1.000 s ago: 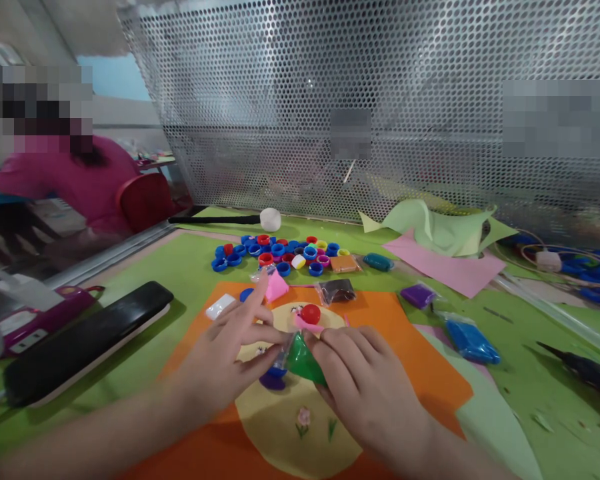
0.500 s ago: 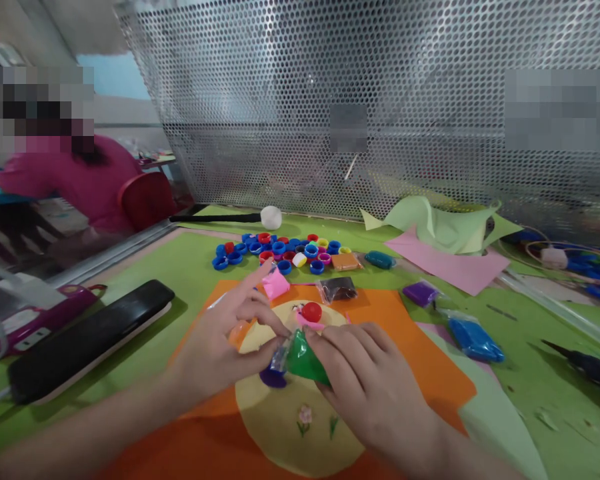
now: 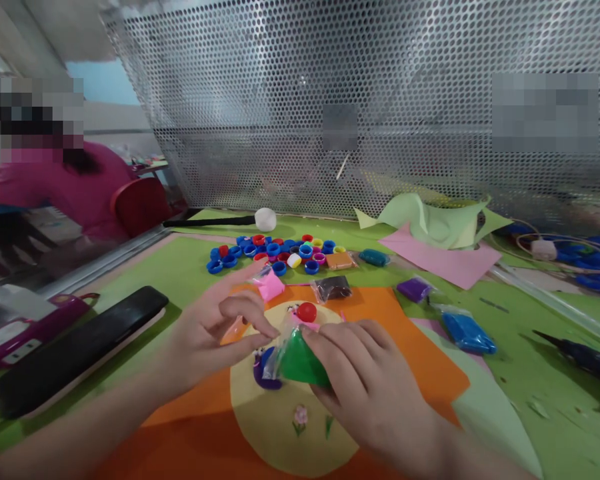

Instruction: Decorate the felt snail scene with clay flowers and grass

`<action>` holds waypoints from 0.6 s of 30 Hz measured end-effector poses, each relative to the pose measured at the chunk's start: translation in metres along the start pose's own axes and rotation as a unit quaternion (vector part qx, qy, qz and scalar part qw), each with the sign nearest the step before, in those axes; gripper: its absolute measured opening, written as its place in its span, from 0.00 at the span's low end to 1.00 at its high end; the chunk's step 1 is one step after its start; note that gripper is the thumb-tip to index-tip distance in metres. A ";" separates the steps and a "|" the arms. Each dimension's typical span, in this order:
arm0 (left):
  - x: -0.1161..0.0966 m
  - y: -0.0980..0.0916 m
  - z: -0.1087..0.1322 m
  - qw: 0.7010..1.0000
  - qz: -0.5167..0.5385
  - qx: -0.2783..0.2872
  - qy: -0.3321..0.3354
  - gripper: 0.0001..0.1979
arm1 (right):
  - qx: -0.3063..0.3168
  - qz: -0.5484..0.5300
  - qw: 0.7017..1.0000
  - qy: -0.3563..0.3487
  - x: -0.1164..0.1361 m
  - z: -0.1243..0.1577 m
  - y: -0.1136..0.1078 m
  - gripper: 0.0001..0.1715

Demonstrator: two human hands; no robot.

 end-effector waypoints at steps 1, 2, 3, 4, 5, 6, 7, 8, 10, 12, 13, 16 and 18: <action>-0.001 0.001 0.001 1.000 -0.010 0.003 0.017 0.19 | 0.002 0.001 1.000 -0.003 0.001 0.000 0.000 0.12; -0.002 0.003 0.001 0.999 -0.022 0.003 0.027 0.21 | 0.005 0.002 1.000 -0.006 0.002 0.001 0.000 0.12; -0.001 0.003 0.002 0.999 -0.037 0.000 0.033 0.24 | 0.008 0.006 1.000 -0.011 0.002 0.002 0.000 0.12; -0.001 0.004 0.002 0.998 -0.059 -0.003 0.036 0.26 | 0.009 0.011 1.000 -0.017 0.003 0.003 0.001 0.12; -0.001 0.004 0.003 0.995 -0.091 -0.004 0.040 0.26 | 0.010 0.020 1.000 -0.021 0.004 0.003 0.001 0.12; -0.002 0.005 0.003 0.991 -0.128 -0.003 0.044 0.27 | 0.010 0.029 0.999 -0.024 0.004 0.004 0.001 0.12; -0.003 0.006 0.004 0.985 -0.164 -0.003 0.054 0.28 | 0.012 0.037 0.999 -0.026 0.004 0.004 0.002 0.11; -0.004 0.007 0.005 0.978 -0.196 -0.001 0.065 0.29 | 0.014 0.041 0.999 -0.027 0.004 0.004 0.003 0.11; -0.007 0.008 0.006 0.968 -0.236 -0.001 0.086 0.33 | 0.013 0.048 0.998 -0.028 0.004 0.004 0.003 0.11; -0.007 0.009 0.007 0.967 -0.242 -0.002 0.083 0.37 | 0.009 0.053 0.998 -0.029 0.004 0.002 0.004 0.12; -0.006 0.009 0.007 0.968 -0.238 -0.002 0.074 0.38 | 0.006 0.057 0.998 -0.030 0.005 0.002 0.003 0.12; -0.004 0.011 0.007 0.971 -0.228 0.005 0.069 0.39 | 0.010 0.056 0.998 -0.037 0.006 0.000 0.003 0.12; -0.006 0.013 0.008 0.969 -0.231 0.009 0.086 0.38 | 0.021 0.049 0.998 -0.039 0.007 0.000 0.003 0.13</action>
Point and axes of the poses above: each hand's wrist, its own z-axis away from the middle knuckle, its own y-axis out of the palm, x = y × z, the point moved 5 cm from there along -z, towards the middle knuckle, and after that the axes turned 12 degrees about x, right-handed, at the moved point
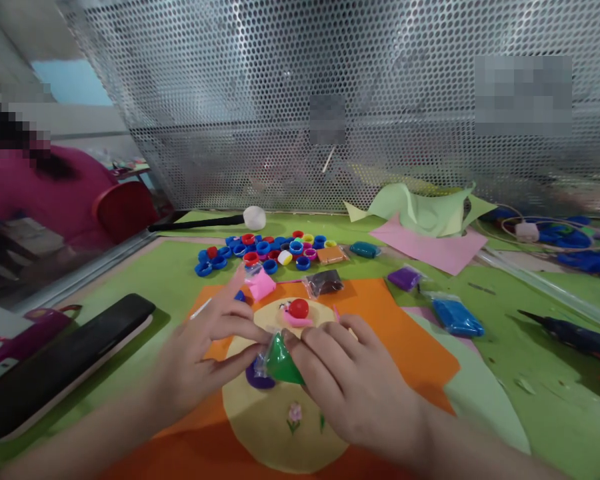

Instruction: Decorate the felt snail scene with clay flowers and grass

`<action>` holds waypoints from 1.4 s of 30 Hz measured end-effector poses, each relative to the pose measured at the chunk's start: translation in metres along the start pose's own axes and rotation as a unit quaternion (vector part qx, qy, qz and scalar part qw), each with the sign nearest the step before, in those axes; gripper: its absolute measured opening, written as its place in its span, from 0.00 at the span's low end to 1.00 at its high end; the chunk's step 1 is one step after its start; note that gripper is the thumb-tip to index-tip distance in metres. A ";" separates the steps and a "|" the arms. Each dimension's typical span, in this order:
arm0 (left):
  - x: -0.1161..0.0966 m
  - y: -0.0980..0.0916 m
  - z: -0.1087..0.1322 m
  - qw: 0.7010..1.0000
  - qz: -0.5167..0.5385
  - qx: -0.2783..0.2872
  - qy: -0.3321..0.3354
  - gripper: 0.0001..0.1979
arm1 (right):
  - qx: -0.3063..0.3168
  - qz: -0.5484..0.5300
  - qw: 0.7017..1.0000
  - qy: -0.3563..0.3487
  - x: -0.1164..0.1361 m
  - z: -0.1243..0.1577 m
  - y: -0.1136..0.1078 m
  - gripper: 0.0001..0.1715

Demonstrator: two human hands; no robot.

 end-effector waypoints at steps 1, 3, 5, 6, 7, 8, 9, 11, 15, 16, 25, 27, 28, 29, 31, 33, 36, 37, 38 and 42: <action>-0.001 0.000 0.000 1.000 -0.006 -0.003 0.008 0.38 | 0.005 -0.003 1.000 0.001 0.000 0.000 0.000 0.13; -0.003 0.000 0.000 0.999 -0.023 -0.009 0.020 0.38 | 0.006 -0.008 1.000 0.001 0.000 0.000 0.000 0.14; -0.005 0.000 0.000 0.998 -0.041 -0.021 0.036 0.37 | 0.003 -0.011 1.000 -0.004 0.000 0.000 0.000 0.13; -0.006 0.001 0.000 0.998 -0.050 -0.021 0.039 0.37 | 0.002 -0.011 1.000 -0.008 0.001 0.000 0.000 0.13; -0.007 0.001 0.000 0.998 -0.055 -0.022 0.039 0.37 | 0.003 -0.011 1.000 -0.012 0.001 0.000 0.001 0.13; -0.008 0.002 -0.001 0.998 -0.055 -0.021 0.036 0.37 | 0.002 -0.012 1.000 -0.014 0.002 0.001 0.001 0.13; -0.009 0.002 -0.001 0.998 -0.049 -0.019 0.030 0.37 | 0.003 -0.013 1.000 -0.013 0.002 0.001 0.001 0.13; -0.008 0.001 -0.001 1.000 -0.015 -0.021 0.010 0.35 | 0.001 -0.017 1.000 -0.008 0.001 0.001 0.001 0.12; 0.004 -0.014 -0.001 0.985 0.128 -0.095 -0.067 0.28 | -0.028 -0.026 0.999 0.012 -0.011 0.002 -0.003 0.13; 0.009 -0.017 0.000 0.972 0.184 -0.117 -0.086 0.28 | -0.042 -0.027 0.998 0.031 -0.017 0.003 -0.004 0.13; 0.030 -0.005 -0.003 0.868 0.470 -0.073 -0.143 0.28 | -0.006 0.074 0.972 0.225 -0.070 0.011 0.010 0.22; 0.027 -0.001 -0.004 0.859 0.498 -0.048 -0.111 0.26 | 0.011 0.113 0.965 0.234 -0.075 0.013 0.013 0.21; 0.024 0.000 -0.004 0.853 0.512 -0.036 -0.093 0.25 | 0.034 0.132 0.959 0.248 -0.078 0.014 0.015 0.22; 0.021 0.000 -0.005 0.848 0.523 -0.026 -0.079 0.24 | 0.064 0.147 0.951 0.264 -0.081 0.015 0.018 0.22; 0.017 0.001 -0.005 0.844 0.533 -0.012 -0.063 0.23 | 0.117 0.170 0.935 0.290 -0.085 0.016 0.022 0.21; 0.015 0.000 -0.005 0.848 0.527 -0.010 -0.057 0.21 | 0.151 0.188 0.923 0.301 -0.086 0.018 0.025 0.20; 0.015 0.000 -0.006 0.863 0.502 -0.018 -0.056 0.19 | 0.211 0.216 0.906 0.298 -0.087 0.026 0.031 0.12; 0.016 0.000 -0.006 0.870 0.489 -0.021 -0.061 0.19 | 0.231 0.221 0.901 0.292 -0.088 0.029 0.033 0.08; 0.017 0.000 -0.005 0.876 0.477 -0.022 -0.066 0.18 | 0.247 0.224 0.898 0.286 -0.089 0.033 0.035 0.05; 0.018 0.001 -0.006 0.895 0.440 -0.009 -0.074 0.09 | 0.255 0.231 0.900 0.269 -0.088 0.037 0.034 0.08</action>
Point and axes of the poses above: each hand's wrist, its own z-axis away from the middle knuckle, its own y-axis out of the palm, x = y × z, the point moved 5 cm from there along -z, towards the middle knuckle, and after that the axes turned 12 degrees about x, right-handed, at the moved point
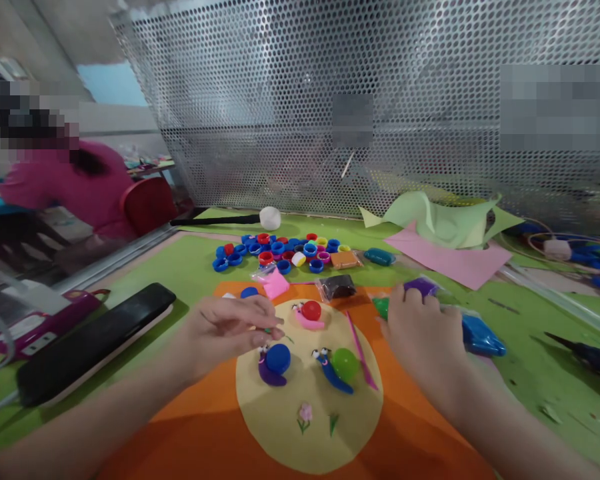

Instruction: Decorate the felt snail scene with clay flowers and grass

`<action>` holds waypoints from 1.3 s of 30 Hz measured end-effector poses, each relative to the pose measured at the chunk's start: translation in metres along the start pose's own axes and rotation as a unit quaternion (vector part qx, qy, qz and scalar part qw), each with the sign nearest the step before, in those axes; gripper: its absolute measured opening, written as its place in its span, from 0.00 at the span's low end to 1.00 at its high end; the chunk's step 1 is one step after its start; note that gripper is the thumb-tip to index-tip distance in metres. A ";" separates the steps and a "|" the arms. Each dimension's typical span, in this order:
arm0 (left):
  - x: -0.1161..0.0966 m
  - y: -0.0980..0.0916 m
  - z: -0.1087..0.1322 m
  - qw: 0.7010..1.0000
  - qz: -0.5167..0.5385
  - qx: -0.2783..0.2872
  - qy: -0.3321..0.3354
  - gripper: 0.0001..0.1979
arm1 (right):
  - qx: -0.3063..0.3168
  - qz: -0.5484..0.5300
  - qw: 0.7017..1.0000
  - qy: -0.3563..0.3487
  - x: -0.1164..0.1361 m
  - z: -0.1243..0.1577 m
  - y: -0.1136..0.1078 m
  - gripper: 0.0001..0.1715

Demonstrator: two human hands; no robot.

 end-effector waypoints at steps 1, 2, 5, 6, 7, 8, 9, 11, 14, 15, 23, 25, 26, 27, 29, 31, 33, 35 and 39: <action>0.000 0.000 0.000 1.000 -0.010 0.003 0.000 0.08 | -0.009 0.000 1.000 0.002 0.001 0.000 -0.004 0.10; 0.000 0.000 -0.001 1.000 -0.020 0.004 0.000 0.08 | -0.019 -0.006 1.000 -0.002 0.004 -0.001 -0.009 0.13; 0.000 0.000 -0.002 0.999 -0.053 0.000 -0.004 0.08 | -0.070 -0.079 0.993 -0.053 0.020 0.001 -0.031 0.19; 0.000 -0.001 -0.002 0.998 -0.065 -0.002 -0.008 0.06 | -0.094 -0.116 0.986 -0.079 0.026 0.003 -0.040 0.21; 0.000 -0.001 -0.002 0.997 -0.078 -0.004 -0.014 0.05 | -0.110 -0.150 0.977 -0.104 0.032 0.006 -0.048 0.23; 0.001 0.000 -0.002 0.996 -0.089 -0.006 -0.019 0.04 | -0.116 -0.178 0.968 -0.132 0.037 0.009 -0.055 0.23; 0.002 0.000 -0.002 0.995 -0.101 -0.007 -0.024 0.03 | -0.117 -0.206 0.959 -0.158 0.042 0.013 -0.060 0.23; 0.004 0.004 -0.002 0.992 -0.119 -0.005 -0.029 0.03 | -0.109 -0.259 0.939 -0.199 0.050 0.019 -0.068 0.20; 0.006 0.015 -0.002 0.985 -0.169 0.032 -0.008 0.04 | -0.094 -0.320 0.912 -0.240 0.057 0.026 -0.074 0.23; 0.006 0.020 -0.002 0.981 -0.188 0.053 0.005 0.05 | -0.093 -0.330 0.906 -0.250 0.058 0.027 -0.075 0.25; 0.013 0.032 0.005 0.968 -0.235 0.091 0.010 0.08 | -0.056 -0.358 0.896 -0.256 0.061 0.025 -0.070 0.26; 0.009 0.034 0.006 0.966 -0.236 0.100 0.020 0.10 | -0.058 -0.350 0.901 -0.251 0.059 0.025 -0.070 0.26; 0.006 0.035 0.006 0.966 -0.232 0.111 0.023 0.11 | -0.058 -0.343 0.904 -0.249 0.059 0.025 -0.071 0.25; 0.003 0.037 0.007 0.967 -0.223 0.123 0.024 0.13 | -0.060 -0.335 0.907 -0.249 0.058 0.025 -0.072 0.25; -0.004 0.040 0.009 0.969 -0.196 0.145 0.021 0.17 | -0.073 -0.320 0.912 -0.247 0.056 0.026 -0.075 0.24; -0.010 0.041 0.011 0.973 -0.171 0.152 0.019 0.20 | -0.090 -0.314 0.915 -0.239 0.054 0.027 -0.078 0.23; -0.013 0.041 0.013 0.976 -0.157 0.151 0.022 0.20 | -0.093 -0.318 0.916 -0.226 0.053 0.027 -0.079 0.23; -0.014 0.042 0.015 0.976 -0.151 0.157 0.020 0.18 | -0.089 -0.328 0.915 -0.218 0.054 0.027 -0.080 0.24; -0.010 0.048 0.018 0.968 -0.143 0.205 -0.029 0.19 | -0.103 -0.334 0.911 -0.217 0.055 0.030 -0.085 0.23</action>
Point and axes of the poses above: each hand's wrist, its own z-axis away from the middle knuckle, its own y-axis out of the palm, x = y × z, the point moved 5 cm from there along -z, towards the middle knuckle, and after that the axes turned 12 degrees about x, right-handed, at the moved point
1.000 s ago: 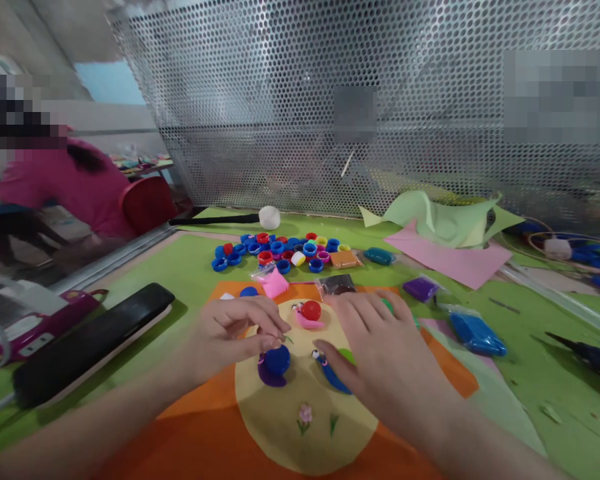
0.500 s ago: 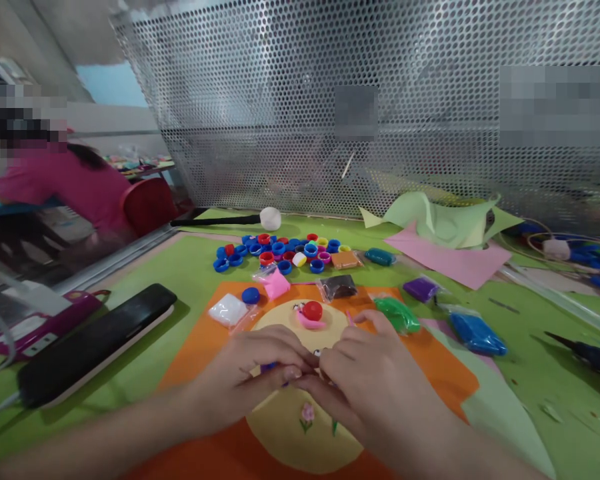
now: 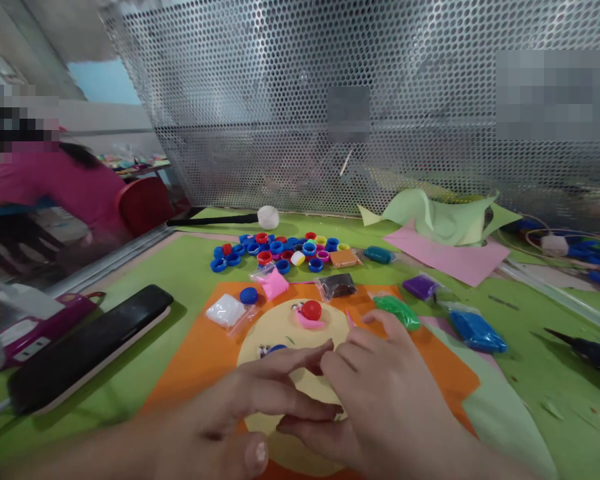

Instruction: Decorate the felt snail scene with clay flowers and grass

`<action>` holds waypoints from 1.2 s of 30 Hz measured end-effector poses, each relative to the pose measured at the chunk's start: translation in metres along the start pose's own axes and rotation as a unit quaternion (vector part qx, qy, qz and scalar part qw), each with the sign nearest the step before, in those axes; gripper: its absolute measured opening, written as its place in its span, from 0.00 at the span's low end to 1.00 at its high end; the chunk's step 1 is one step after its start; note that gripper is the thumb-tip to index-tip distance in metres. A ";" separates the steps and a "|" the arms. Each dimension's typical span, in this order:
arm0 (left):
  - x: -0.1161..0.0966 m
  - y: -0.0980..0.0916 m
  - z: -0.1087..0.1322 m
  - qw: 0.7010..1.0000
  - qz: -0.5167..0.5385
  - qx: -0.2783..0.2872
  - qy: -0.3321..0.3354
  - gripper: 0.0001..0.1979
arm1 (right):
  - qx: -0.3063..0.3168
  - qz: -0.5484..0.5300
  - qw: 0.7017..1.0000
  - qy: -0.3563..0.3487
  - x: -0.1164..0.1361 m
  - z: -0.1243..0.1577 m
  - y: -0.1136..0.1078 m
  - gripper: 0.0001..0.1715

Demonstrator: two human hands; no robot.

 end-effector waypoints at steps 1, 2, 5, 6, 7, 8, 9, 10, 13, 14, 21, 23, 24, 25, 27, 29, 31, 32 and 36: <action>0.000 0.001 0.000 1.000 0.007 0.012 -0.007 0.19 | 0.002 0.003 1.000 -0.001 0.001 0.000 -0.002 0.23; 0.000 0.002 0.001 1.000 0.011 0.018 -0.010 0.20 | 0.007 0.005 1.000 -0.002 0.002 0.000 -0.003 0.22; -0.003 -0.001 0.004 0.999 0.022 -0.014 0.023 0.18 | 0.025 0.003 1.000 0.005 0.001 0.000 -0.010 0.23; -0.004 -0.002 0.005 0.999 0.029 -0.030 0.034 0.17 | 0.029 0.004 1.000 0.011 0.000 0.000 -0.012 0.23; -0.004 -0.003 0.006 0.998 0.037 -0.043 0.038 0.16 | 0.031 0.004 0.999 0.019 -0.001 -0.001 -0.014 0.23; -0.004 -0.004 0.006 0.997 0.043 -0.052 0.041 0.16 | 0.032 0.003 0.999 0.024 -0.001 -0.001 -0.015 0.22; -0.005 -0.003 0.006 0.997 0.044 -0.048 0.041 0.17 | 0.035 -0.002 0.999 0.028 -0.001 -0.002 -0.015 0.21; -0.005 -0.001 0.005 0.998 0.036 -0.033 0.038 0.17 | 0.041 -0.008 0.999 0.032 -0.001 -0.003 -0.014 0.20; -0.007 0.004 0.001 1.000 -0.003 0.004 0.026 0.20 | 0.066 -0.025 0.996 0.049 0.001 -0.005 -0.008 0.15; -0.006 0.005 0.001 1.000 -0.015 0.009 0.014 0.21 | 0.076 -0.027 0.995 0.056 0.001 -0.006 -0.006 0.14; -0.004 -0.003 0.006 0.997 -0.011 -0.075 0.033 0.18 | 0.059 0.014 0.998 0.031 -0.006 -0.004 -0.013 0.18; -0.004 -0.003 0.006 0.997 -0.011 -0.073 0.027 0.18 | 0.061 0.011 0.998 0.028 -0.007 -0.004 -0.013 0.17; -0.003 -0.001 0.005 0.998 -0.018 -0.058 0.016 0.19 | 0.067 0.007 0.997 0.028 -0.006 -0.004 -0.012 0.17; -0.003 0.001 0.004 0.999 -0.028 -0.041 0.006 0.19 | 0.074 0.002 0.997 0.031 -0.004 -0.005 -0.011 0.16; -0.002 0.005 0.001 0.999 -0.046 -0.012 -0.007 0.20 | 0.087 -0.003 0.996 0.035 -0.002 -0.006 -0.009 0.16; -0.001 0.007 0.001 0.998 -0.054 -0.002 -0.010 0.20 | 0.092 0.001 0.995 0.043 -0.002 -0.006 -0.008 0.17; -0.002 0.004 0.002 0.998 -0.054 -0.032 0.011 0.18 | 0.090 0.005 0.995 0.044 -0.006 -0.005 -0.009 0.18; -0.003 0.001 0.004 0.997 -0.051 -0.057 0.028 0.17 | 0.092 0.006 0.995 0.043 -0.008 -0.005 -0.009 0.18; -0.004 -0.002 0.009 0.995 -0.033 -0.086 0.023 0.17 | 0.085 -0.005 0.996 0.017 -0.010 -0.004 -0.011 0.17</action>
Point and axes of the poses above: each hand's wrist, its own z-axis away from the middle knuckle, its own y-axis out of the palm, x = y × z, the point moved 5 cm from there along -z, towards the middle knuckle, and after that the axes turned 12 degrees about x, right-handed, at the moved point
